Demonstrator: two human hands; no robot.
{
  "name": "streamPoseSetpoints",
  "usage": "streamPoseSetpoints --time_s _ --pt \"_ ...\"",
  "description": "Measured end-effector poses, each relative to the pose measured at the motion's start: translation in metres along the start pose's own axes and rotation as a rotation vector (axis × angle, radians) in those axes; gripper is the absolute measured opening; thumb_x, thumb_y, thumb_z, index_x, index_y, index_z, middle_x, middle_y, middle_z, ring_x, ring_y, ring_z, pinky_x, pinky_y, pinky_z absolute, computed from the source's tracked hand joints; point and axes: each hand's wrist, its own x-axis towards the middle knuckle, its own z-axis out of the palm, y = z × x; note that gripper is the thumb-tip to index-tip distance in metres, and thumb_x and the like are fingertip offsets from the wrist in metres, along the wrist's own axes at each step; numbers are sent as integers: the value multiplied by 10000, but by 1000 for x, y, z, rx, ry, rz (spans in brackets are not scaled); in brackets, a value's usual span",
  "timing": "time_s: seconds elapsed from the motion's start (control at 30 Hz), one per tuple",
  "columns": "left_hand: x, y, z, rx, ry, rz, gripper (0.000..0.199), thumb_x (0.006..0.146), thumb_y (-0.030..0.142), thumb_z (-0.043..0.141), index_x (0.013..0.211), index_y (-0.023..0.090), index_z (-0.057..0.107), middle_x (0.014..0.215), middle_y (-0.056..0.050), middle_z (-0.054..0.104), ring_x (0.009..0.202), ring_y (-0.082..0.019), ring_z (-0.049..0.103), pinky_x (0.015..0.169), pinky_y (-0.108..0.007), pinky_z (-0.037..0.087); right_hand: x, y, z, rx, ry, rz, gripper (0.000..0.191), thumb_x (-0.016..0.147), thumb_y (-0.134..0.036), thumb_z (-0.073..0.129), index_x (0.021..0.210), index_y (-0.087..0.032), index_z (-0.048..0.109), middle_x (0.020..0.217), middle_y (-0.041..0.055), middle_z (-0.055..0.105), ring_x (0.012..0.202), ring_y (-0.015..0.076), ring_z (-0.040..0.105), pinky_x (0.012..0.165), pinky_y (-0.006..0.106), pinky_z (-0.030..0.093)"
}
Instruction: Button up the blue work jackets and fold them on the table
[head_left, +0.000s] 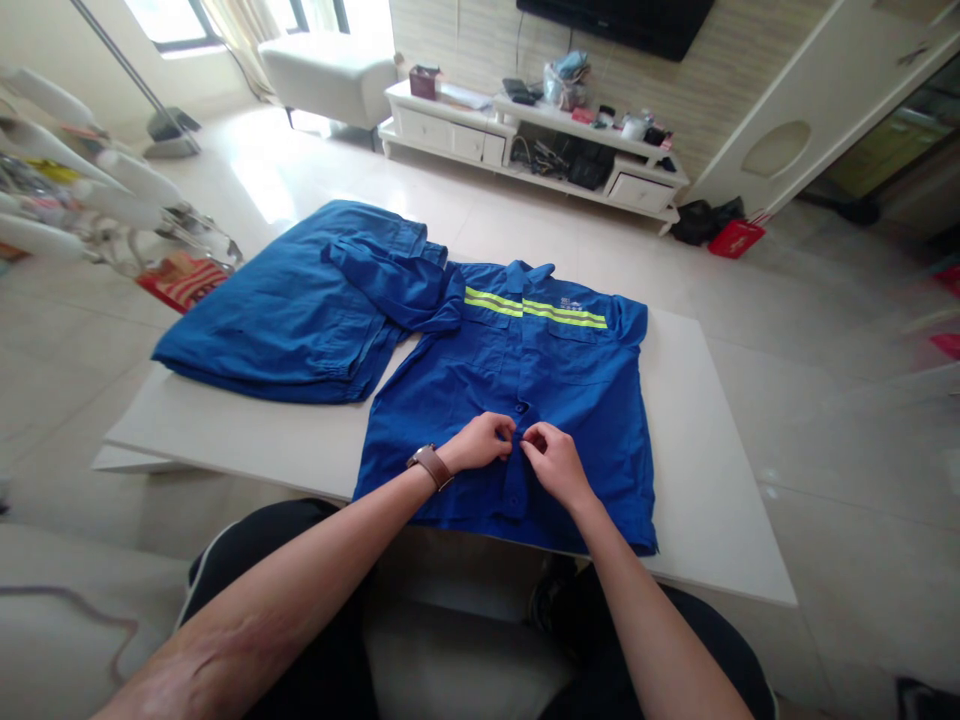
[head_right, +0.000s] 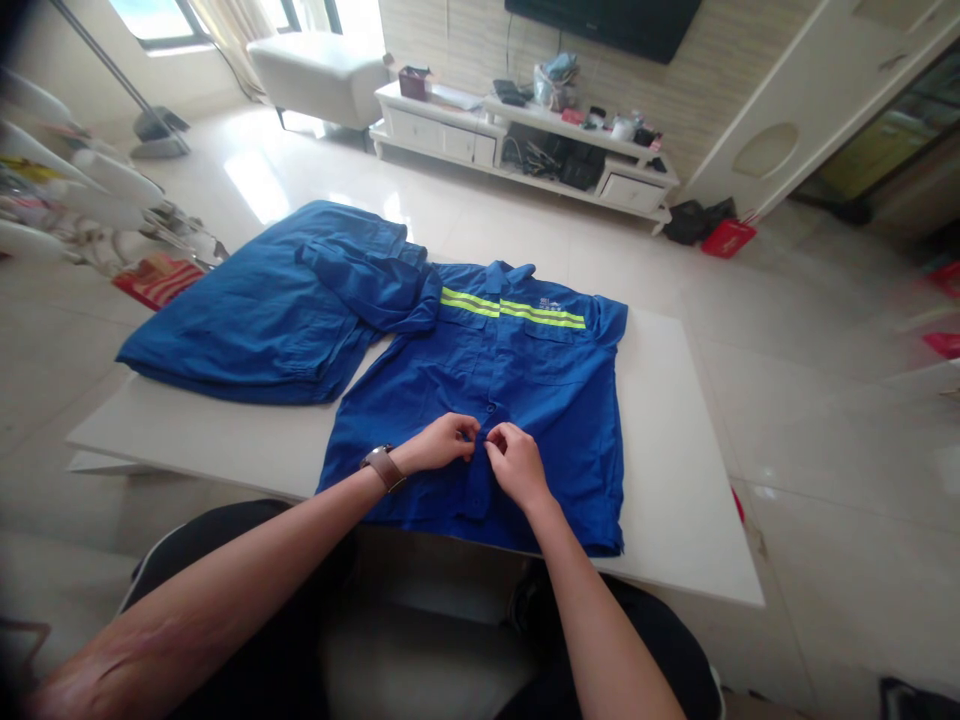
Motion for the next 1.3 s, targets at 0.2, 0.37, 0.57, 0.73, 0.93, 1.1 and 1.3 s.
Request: streamPoseSetpoints --time_s 0.2,0.37,0.57,0.73,0.93,1.1,1.3 --pt "-2 3 2 56 49 11 160 709 89 574 822 162 660 711 17 686 648 -130 646 617 -216 454 2 -8 -2 27 -18 0 87 862 -256 590 819 -215 653 787 27 686 718 175 623 698 286 472" --pt "-1 6 1 69 27 11 151 744 80 525 804 176 626 668 23 650 633 -138 638 607 -225 445 3 -8 -2 68 -36 13 78 849 -267 590 864 -224 654 777 14 684 705 171 627 673 274 471" --pt "-1 7 -2 46 40 -7 115 782 121 544 843 175 625 751 16 667 620 -121 652 599 -211 451 1 -10 -2 64 -9 62 74 810 -269 612 862 -230 646 719 -7 660 649 166 612 632 268 461" --pt "-1 3 -1 50 36 23 136 786 118 519 863 182 612 772 17 660 632 -120 665 610 -217 460 1 -12 -4 19 -3 40 137 876 -335 589 815 -229 648 741 8 683 673 170 617 656 274 451" --pt "-2 6 0 60 28 53 129 794 118 525 862 184 612 778 11 671 637 -118 658 621 -218 471 2 -10 -4 10 17 45 196 919 -350 548 807 -226 652 738 16 697 697 183 637 686 278 448" --pt "-2 7 0 44 12 57 111 808 118 528 856 184 603 754 16 667 630 -120 662 616 -218 471 2 -8 -2 23 11 60 207 919 -364 534 802 -229 639 726 19 690 693 187 636 681 277 446" --pt "1 -1 3 -47 -11 43 113 790 115 538 855 180 603 690 23 650 652 -131 675 608 -212 469 2 -10 -2 46 -2 60 148 863 -320 551 791 -224 637 715 11 676 672 174 618 653 270 450"
